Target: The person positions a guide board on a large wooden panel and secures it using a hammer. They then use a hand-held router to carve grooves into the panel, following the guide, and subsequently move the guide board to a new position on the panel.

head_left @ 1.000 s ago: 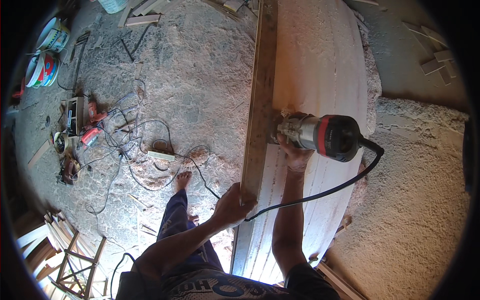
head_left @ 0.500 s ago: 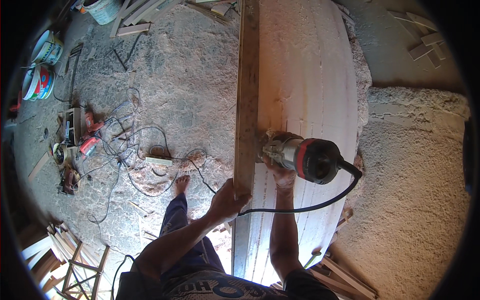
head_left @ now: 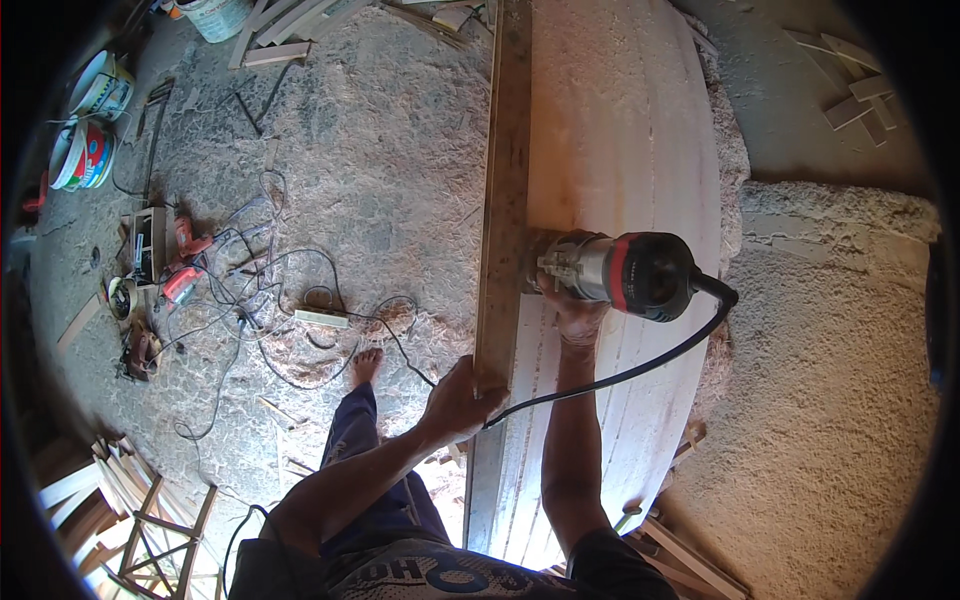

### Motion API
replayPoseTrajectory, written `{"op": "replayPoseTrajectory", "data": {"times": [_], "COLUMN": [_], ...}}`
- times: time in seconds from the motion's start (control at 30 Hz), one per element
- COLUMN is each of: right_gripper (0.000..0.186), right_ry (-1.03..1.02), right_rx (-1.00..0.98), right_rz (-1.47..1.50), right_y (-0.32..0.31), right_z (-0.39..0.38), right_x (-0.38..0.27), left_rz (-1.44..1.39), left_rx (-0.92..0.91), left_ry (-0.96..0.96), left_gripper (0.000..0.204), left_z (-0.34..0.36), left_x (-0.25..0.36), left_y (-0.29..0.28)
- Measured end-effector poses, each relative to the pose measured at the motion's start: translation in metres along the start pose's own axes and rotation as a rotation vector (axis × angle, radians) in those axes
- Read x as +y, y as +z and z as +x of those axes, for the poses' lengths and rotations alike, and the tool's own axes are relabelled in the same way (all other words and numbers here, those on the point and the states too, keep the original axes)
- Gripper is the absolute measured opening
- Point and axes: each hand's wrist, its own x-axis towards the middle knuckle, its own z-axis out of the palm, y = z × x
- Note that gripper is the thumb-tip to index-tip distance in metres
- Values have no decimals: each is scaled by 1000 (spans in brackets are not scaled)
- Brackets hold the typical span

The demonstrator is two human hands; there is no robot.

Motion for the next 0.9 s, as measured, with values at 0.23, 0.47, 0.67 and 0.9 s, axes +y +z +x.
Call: {"op": "replayPoseTrajectory", "data": {"times": [0.23, 0.47, 0.67, 0.9], "right_gripper": [65, 66, 60, 56], "right_ry": [9, 254, 286, -172], "right_rx": [14, 144, 96, 20], "right_rz": [20, 451, 473, -297], "right_y": [-3, -3, -3, -18], "right_z": [20, 26, 33, 41], "right_x": [10, 9, 6, 24], "left_rz": [10, 20, 43, 26], "left_rx": [-19, -19, -21, -19], "left_ry": [9, -30, 1, -7], "left_gripper": [49, 42, 46, 46], "left_z": [0, 1, 1, 0], "left_x": [-1, -1, 1, 9], "left_y": [0, 0, -2, -1]}}
